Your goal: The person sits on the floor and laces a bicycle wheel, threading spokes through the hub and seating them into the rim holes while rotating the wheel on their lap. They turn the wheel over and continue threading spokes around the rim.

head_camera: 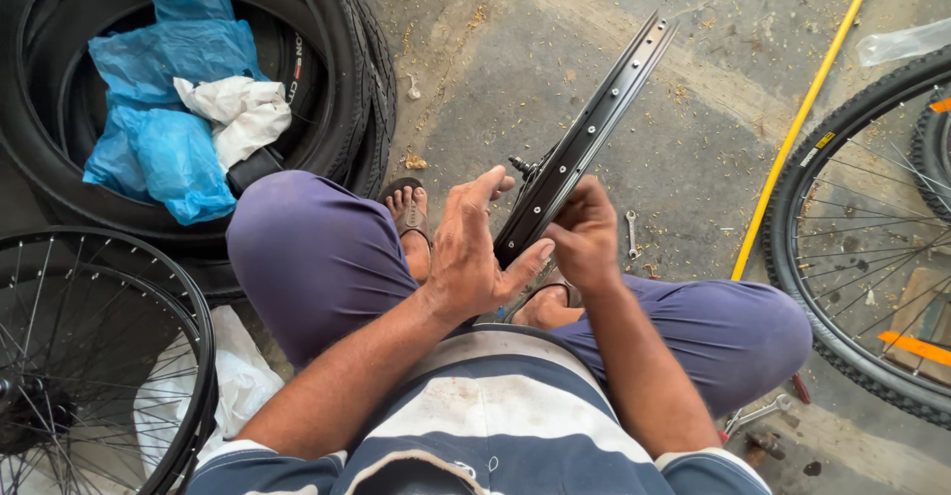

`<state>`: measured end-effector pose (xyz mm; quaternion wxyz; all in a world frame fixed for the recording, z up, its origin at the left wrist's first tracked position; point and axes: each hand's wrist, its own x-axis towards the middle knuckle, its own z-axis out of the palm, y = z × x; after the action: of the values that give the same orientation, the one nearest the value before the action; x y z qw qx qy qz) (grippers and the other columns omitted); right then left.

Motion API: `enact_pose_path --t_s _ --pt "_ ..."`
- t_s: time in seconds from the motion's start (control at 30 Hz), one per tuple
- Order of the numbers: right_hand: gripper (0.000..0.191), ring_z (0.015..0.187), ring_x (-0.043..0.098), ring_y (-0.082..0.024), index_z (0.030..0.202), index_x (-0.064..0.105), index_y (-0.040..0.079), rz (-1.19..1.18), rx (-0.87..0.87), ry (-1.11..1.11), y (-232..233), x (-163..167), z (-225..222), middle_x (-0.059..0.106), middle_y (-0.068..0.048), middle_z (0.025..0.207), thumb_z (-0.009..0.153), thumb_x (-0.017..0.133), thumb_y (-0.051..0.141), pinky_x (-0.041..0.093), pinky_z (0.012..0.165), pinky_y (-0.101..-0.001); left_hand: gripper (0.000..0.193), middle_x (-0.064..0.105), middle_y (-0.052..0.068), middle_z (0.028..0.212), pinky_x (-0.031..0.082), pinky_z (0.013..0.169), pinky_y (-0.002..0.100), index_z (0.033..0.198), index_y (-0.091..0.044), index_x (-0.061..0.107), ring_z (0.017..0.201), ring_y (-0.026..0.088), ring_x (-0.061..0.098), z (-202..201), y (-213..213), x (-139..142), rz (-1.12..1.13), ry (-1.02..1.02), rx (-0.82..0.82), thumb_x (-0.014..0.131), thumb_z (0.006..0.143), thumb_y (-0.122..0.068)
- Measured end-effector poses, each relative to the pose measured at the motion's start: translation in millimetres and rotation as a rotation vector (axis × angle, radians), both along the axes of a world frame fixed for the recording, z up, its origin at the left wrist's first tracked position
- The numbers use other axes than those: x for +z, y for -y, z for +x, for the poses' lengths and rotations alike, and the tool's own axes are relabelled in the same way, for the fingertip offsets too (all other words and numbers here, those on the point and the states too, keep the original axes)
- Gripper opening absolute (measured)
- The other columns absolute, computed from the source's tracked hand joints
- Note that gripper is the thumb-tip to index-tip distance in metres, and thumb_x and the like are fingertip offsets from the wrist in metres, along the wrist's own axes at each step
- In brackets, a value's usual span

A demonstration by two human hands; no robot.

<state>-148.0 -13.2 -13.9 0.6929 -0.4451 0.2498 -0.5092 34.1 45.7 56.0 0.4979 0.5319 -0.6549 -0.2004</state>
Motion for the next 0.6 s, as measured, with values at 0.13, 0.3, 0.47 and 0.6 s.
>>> enact_pose_path --t_s 0.13,0.3,0.47,0.6 --pt "0.043 0.107 0.064 -0.013 0.132 0.064 0.001 -0.045 0.039 -0.342 -4.8 -0.7 1.1 0.069 -0.004 0.117 0.090 0.067 0.002 0.053 0.092 -0.0291 0.089 0.055 0.021 0.135 0.048 0.107 0.046 0.153 0.002 0.028 0.122 0.035 0.057 0.5 1.1 0.6 -0.047 -0.002 0.022 0.083 0.091 -0.030" --pt "0.017 0.100 0.066 -0.015 0.118 0.067 -0.005 0.191 0.114 0.218 -1.5 0.6 -11.1 0.070 -0.009 0.112 0.102 0.071 0.000 0.052 0.091 -0.0290 0.090 0.055 0.022 0.134 0.048 0.106 0.046 0.152 0.002 0.028 0.122 0.036 0.056 2.9 0.7 2.6 -0.022 -0.024 0.028 0.083 0.090 -0.032" --pt "0.026 0.102 0.064 -0.014 0.122 0.067 0.002 -0.009 -0.018 -0.338 -1.6 -4.5 -0.9 0.069 -0.005 0.111 0.097 0.072 -0.002 0.054 0.090 -0.0306 0.087 0.055 0.021 0.136 0.047 0.109 0.046 0.152 0.001 0.030 0.124 0.036 0.056 -1.1 0.8 2.5 -0.034 0.006 0.025 0.082 0.091 -0.032" --pt "0.044 0.102 0.065 -0.011 0.125 0.065 0.006 0.215 0.092 -0.214 -3.2 1.4 -6.9 0.069 -0.001 0.114 0.083 0.068 -0.006 0.055 0.090 -0.0274 0.088 0.054 0.022 0.136 0.047 0.109 0.047 0.151 0.001 0.030 0.124 0.038 0.056 1.4 0.9 1.2 -0.026 -0.010 0.050 0.082 0.090 -0.033"
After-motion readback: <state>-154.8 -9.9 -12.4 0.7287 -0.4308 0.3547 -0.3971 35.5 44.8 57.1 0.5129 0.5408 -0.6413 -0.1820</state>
